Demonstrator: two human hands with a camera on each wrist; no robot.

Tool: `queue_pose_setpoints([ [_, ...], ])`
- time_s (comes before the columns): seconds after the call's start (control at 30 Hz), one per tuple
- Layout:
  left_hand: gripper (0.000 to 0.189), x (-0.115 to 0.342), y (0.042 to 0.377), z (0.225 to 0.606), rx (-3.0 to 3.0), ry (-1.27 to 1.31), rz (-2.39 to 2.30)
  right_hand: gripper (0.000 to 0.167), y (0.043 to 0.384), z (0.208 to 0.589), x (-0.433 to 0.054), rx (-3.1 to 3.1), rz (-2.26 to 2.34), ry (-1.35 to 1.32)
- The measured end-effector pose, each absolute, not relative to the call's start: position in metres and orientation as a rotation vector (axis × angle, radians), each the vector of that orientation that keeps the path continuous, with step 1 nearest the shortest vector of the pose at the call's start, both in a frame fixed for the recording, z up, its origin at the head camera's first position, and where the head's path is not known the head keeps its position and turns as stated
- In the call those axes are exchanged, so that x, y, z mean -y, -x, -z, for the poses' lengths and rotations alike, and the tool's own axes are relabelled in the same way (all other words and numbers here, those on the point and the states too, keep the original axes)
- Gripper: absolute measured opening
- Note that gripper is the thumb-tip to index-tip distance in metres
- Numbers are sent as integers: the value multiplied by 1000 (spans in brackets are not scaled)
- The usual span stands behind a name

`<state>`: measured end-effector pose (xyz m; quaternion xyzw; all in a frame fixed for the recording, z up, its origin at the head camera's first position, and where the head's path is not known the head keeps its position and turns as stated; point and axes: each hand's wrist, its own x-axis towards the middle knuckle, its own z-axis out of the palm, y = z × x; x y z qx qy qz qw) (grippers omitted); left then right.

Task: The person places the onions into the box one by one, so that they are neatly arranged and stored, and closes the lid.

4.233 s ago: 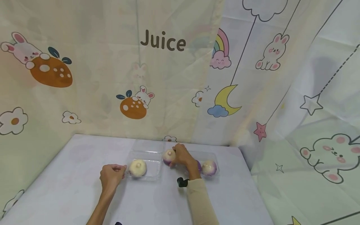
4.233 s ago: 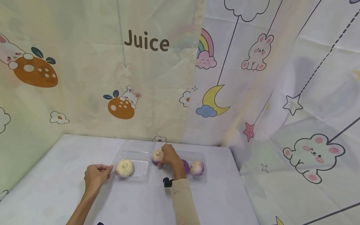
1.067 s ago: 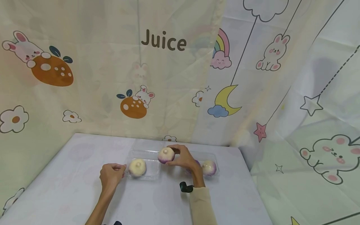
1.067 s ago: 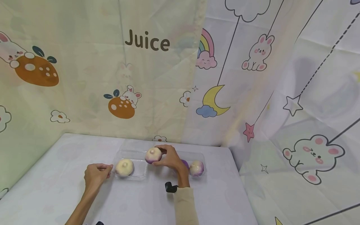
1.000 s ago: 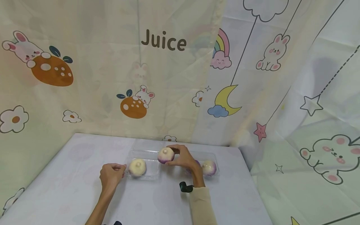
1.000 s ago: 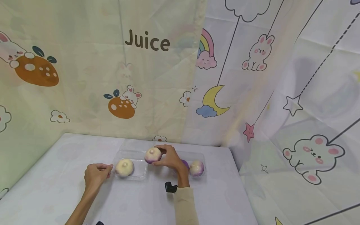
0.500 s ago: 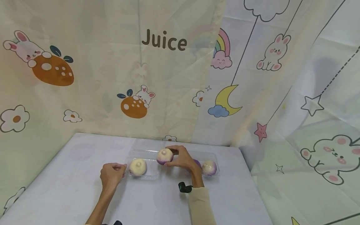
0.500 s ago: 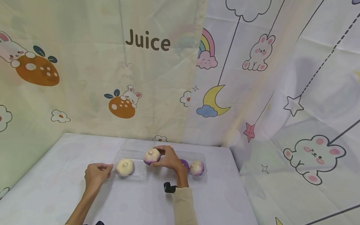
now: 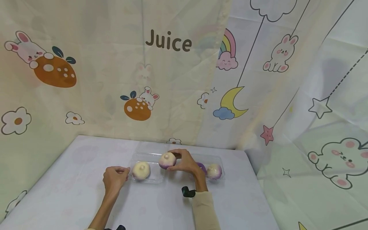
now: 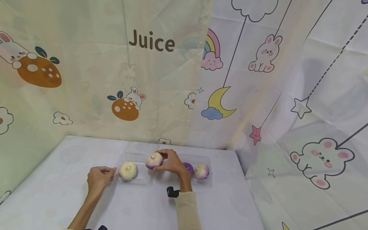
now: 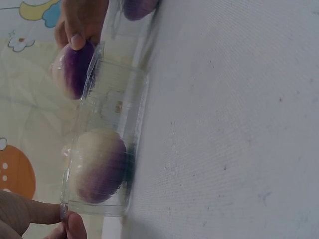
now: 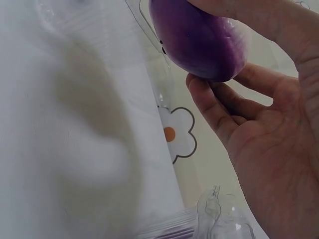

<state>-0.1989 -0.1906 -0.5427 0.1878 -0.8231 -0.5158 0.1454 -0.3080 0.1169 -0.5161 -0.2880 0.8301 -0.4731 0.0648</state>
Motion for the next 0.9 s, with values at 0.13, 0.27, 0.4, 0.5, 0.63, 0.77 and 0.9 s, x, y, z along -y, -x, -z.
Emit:
queue_pose_setpoints([
  [0.13,24,191,199,542,2370,-537,1486,74,309,516,-116,-2501,1397,863],
  [0.27,24,191,199,542,2369,-538,1482,74,310,516,-115,-2515,1356,853],
  [0.4,24,191,199,543,2366,-533,1480,76,309,516,-114,-2520,1331,848],
  [0.5,24,191,199,544,2363,-525,1486,75,309,514,-113,-2525,1323,859],
  [0.63,24,192,199,545,2366,-518,1492,74,308,513,-112,-2524,1320,871],
  [0.77,24,192,199,546,2369,-514,1491,76,307,512,-111,-2513,1325,872],
  [0.9,23,192,200,546,2366,-518,1490,77,308,513,-110,-2518,1321,886],
])
